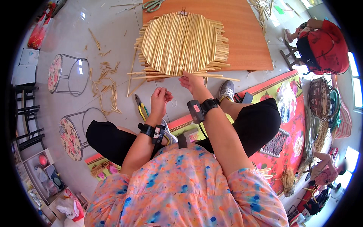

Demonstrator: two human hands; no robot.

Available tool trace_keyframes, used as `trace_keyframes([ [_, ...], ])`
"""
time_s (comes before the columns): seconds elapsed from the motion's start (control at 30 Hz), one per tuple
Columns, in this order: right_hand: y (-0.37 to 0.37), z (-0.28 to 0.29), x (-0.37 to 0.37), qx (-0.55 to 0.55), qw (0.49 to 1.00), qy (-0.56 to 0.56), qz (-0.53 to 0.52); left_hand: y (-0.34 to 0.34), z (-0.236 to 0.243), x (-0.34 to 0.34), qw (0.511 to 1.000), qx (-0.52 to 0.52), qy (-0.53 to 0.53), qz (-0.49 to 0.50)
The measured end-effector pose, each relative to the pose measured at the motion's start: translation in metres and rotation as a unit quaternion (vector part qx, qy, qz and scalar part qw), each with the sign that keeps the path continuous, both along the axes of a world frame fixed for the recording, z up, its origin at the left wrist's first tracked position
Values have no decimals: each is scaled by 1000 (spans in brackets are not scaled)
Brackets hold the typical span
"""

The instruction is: The person constructs a circular bamboo mat by arranging thin bamboo strips and securing them with wire and thread. The person uses a pair of pliers to tighten and trim wire while threading material through the bamboo strips to bind them together.

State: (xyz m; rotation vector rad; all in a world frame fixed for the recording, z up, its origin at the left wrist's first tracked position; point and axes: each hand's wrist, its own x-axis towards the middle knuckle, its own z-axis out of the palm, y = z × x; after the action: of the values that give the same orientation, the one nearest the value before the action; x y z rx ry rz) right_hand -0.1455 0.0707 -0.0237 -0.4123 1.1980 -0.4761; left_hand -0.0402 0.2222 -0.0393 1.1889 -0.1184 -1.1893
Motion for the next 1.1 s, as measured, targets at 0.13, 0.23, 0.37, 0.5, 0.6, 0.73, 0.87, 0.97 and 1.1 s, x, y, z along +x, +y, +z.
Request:
trace_keyframes([
  [0.13,-3,-2,5,17,1000,1,-17,-4,6,-2,1000,-7,-10,5],
  [0.23,-8,10,13,-11,1000,2,-27,-8,18,-3,999,-17,-34,8],
  [0.37,-18,13,13,-7,1000,3,-29,-19,23,-2,999,-35,-41,-2],
  [0.5,-20,23,11,5,994,94,58,-20,18,-1,999,-18,-38,-11],
  [0.6,-23,27,3,0,980,154,123,-20,14,0,999,-19,-38,-11],
  [0.73,-21,33,-2,-42,955,238,169,-18,15,2,997,-16,-69,-21],
  [0.87,-5,29,-11,-202,928,265,165,-15,16,2,998,-8,-67,-20],
  [0.97,17,5,-10,-209,929,250,174,-16,16,-4,999,0,-29,-17],
  [1.1,39,1,0,-87,985,113,101,-12,13,-10,999,16,-22,-21],
])
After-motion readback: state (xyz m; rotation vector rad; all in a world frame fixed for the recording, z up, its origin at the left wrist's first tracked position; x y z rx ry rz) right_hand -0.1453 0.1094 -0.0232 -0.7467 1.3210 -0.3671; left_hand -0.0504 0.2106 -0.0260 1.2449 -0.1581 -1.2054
